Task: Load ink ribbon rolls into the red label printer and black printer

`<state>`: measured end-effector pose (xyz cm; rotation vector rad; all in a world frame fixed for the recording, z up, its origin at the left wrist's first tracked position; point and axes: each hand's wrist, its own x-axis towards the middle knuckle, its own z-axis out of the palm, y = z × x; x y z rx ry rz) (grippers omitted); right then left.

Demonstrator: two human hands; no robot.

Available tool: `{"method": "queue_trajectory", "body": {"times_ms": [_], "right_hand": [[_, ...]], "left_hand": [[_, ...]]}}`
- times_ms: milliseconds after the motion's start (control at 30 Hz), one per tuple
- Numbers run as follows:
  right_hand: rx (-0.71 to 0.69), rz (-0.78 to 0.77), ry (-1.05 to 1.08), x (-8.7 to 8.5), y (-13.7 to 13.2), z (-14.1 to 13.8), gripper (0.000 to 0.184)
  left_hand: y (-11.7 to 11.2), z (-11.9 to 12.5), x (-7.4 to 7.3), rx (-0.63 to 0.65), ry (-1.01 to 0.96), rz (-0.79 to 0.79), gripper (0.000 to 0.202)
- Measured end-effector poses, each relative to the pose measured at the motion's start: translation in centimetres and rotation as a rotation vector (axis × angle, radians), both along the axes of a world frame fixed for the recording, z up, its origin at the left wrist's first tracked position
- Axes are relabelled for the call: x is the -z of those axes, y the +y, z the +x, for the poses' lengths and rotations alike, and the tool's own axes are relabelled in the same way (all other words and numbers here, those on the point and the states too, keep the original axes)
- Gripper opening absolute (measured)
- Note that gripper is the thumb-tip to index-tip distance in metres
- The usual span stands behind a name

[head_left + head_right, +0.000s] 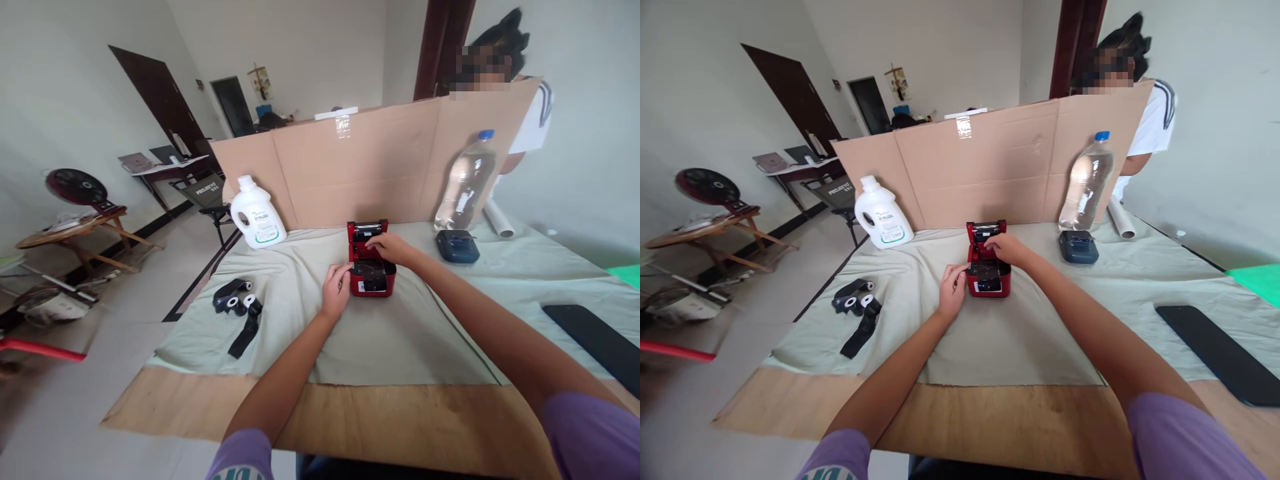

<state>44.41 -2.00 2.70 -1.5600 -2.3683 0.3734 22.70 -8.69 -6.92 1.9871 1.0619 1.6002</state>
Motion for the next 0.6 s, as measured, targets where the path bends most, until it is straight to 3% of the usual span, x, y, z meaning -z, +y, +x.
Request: {"method": "queue_trajectory", "body": {"times_ms": [133,333,467,600], "right_hand": [[-0.058,-0.199,-0.217,-1.5,2.7,-3.7,0.027],[-0.013,-0.418,-0.386,-2.3,2.6,-5.8,0.016],[-0.023,-0.363,-0.363,-3.6,1.4,-5.2,0.019],[-0.072,-0.249,-0.215,-6.7,-0.4,-5.1,0.026]], "left_hand": [[-0.4,-0.3,-0.2,-0.025,0.061,-0.017,0.035],[-1.0,-0.6,-0.6,-0.054,0.158,-0.066,0.037],[-1.2,-0.7,-0.9,-0.063,0.176,-0.076,0.038],[-1.2,-0.8,-0.9,-0.055,0.179,-0.068,0.038]]}}
